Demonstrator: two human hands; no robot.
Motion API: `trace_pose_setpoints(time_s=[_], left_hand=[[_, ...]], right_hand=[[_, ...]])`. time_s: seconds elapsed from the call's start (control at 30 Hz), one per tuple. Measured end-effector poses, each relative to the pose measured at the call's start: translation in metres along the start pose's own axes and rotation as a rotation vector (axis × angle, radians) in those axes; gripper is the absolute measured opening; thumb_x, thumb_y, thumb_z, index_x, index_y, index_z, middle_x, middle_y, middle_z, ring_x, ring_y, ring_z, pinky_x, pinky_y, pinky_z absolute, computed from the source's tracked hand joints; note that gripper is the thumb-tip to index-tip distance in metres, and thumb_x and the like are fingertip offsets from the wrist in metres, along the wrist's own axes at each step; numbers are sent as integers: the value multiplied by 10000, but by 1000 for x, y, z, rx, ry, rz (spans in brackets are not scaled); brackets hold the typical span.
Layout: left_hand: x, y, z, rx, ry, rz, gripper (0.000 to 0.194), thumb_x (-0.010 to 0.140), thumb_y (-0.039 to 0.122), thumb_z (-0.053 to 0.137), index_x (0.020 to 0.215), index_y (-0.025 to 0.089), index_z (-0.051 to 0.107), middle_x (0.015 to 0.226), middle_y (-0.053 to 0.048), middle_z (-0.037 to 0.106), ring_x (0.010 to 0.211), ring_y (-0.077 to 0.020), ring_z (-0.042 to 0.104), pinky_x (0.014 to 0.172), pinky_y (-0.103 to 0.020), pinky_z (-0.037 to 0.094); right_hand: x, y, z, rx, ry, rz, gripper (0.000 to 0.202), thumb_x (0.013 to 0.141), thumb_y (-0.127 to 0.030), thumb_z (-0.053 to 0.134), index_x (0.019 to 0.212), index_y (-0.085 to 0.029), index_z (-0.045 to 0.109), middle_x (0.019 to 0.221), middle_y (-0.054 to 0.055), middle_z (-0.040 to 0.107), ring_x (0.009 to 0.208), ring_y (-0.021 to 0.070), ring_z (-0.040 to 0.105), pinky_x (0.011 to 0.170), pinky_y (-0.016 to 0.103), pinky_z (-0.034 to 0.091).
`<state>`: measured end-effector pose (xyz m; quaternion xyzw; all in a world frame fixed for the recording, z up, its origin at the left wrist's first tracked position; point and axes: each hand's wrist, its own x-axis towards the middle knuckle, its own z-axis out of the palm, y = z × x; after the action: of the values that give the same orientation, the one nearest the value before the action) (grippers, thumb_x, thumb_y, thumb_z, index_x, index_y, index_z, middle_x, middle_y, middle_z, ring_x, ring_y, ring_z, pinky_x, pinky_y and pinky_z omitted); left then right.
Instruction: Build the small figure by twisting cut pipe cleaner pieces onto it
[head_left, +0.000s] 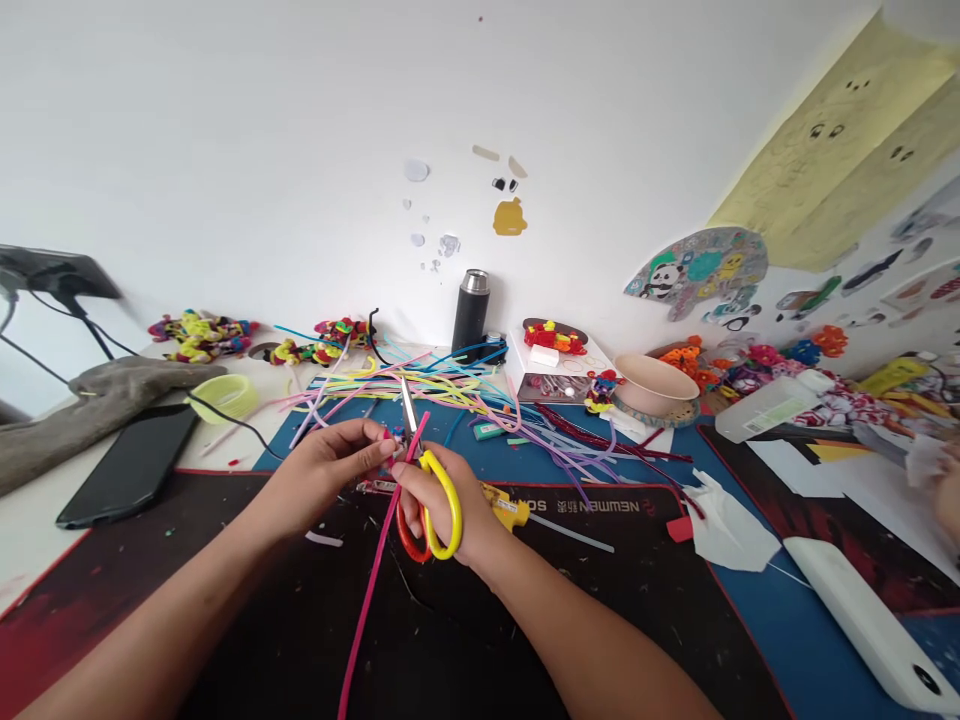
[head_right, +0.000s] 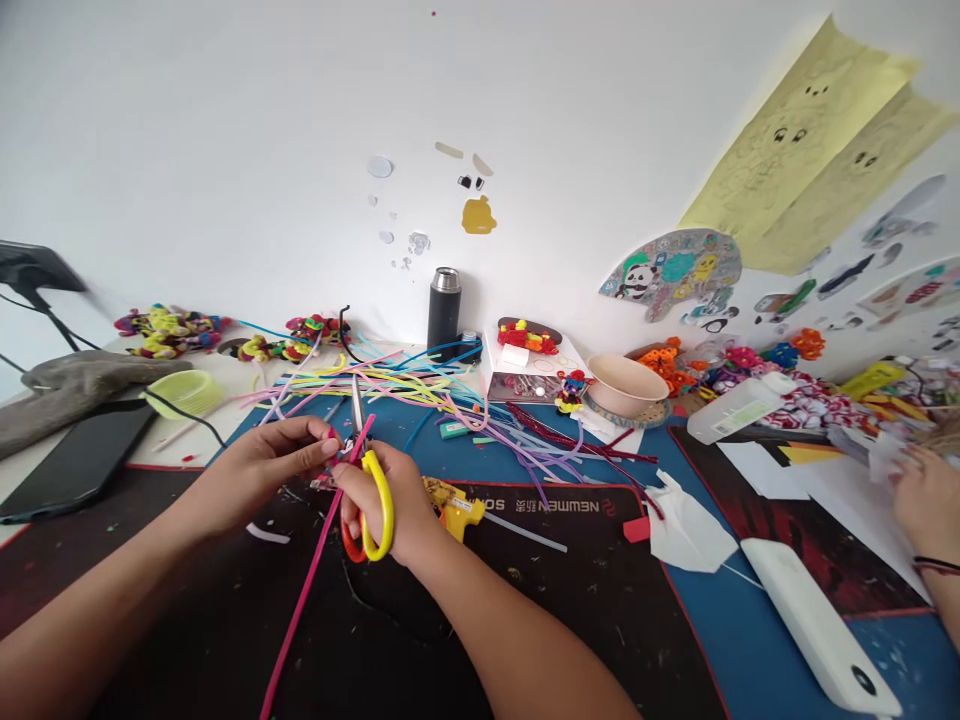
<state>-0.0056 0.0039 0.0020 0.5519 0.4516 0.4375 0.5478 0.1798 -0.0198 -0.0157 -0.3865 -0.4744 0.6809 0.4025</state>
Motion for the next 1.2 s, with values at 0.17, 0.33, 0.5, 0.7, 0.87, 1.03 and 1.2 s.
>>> trace_pose_setpoints(time_s=[0.17,0.33,0.5,0.7,0.87,1.03,1.2], left_hand=[[7,-19,-12,-130,78,-27,449,730,598,1005,821,207,804,730,-1,651,649,-133,522,601,-217,457],[4,-18,-16,-100,103,-45,476,716,647,996,824,224,804,762,-11,683,685,-156,574,624,-222,496],[-3,-8,-7,148,-12,-9,477,807,712,892,864,244,821,808,-43,751,771,-233,670,705,-277,565],[-7,-5,-4,379,-43,48,485,838,766,810,884,284,846,871,-49,807,831,-274,734,763,-295,571],[-10,1,-2,507,-7,126,524,812,816,781,805,297,856,824,-47,796,780,-274,729,730,-305,554],[-13,4,5,540,16,157,477,791,773,803,790,298,852,799,-42,799,727,-269,718,684,-306,541],[-16,15,12,573,35,148,436,797,726,775,751,297,838,750,-45,786,673,-266,688,627,-314,507]], right_hand=[[10,-11,-5,-43,-16,12,504,867,-656,835,894,-235,560,508,-85,570,383,115,477,395,223,370],[19,-6,-6,-34,-29,9,482,899,-647,818,935,-229,580,510,-88,579,381,115,486,398,217,383],[12,3,-9,-130,-49,83,455,910,-611,835,920,-238,573,514,-92,552,402,122,495,401,213,386],[1,2,-19,-328,-25,20,321,922,-506,864,965,-252,672,625,-53,610,512,147,578,479,227,407],[1,2,-20,-466,-32,-56,223,942,-429,829,928,-261,682,670,-35,628,590,168,592,547,247,376],[-1,-3,-20,-548,-21,-81,264,927,-372,820,817,-254,611,648,-35,591,628,176,574,592,259,362],[-3,-9,-15,-510,-19,-85,267,911,-351,811,814,-254,582,656,-32,604,616,176,569,603,271,358]])
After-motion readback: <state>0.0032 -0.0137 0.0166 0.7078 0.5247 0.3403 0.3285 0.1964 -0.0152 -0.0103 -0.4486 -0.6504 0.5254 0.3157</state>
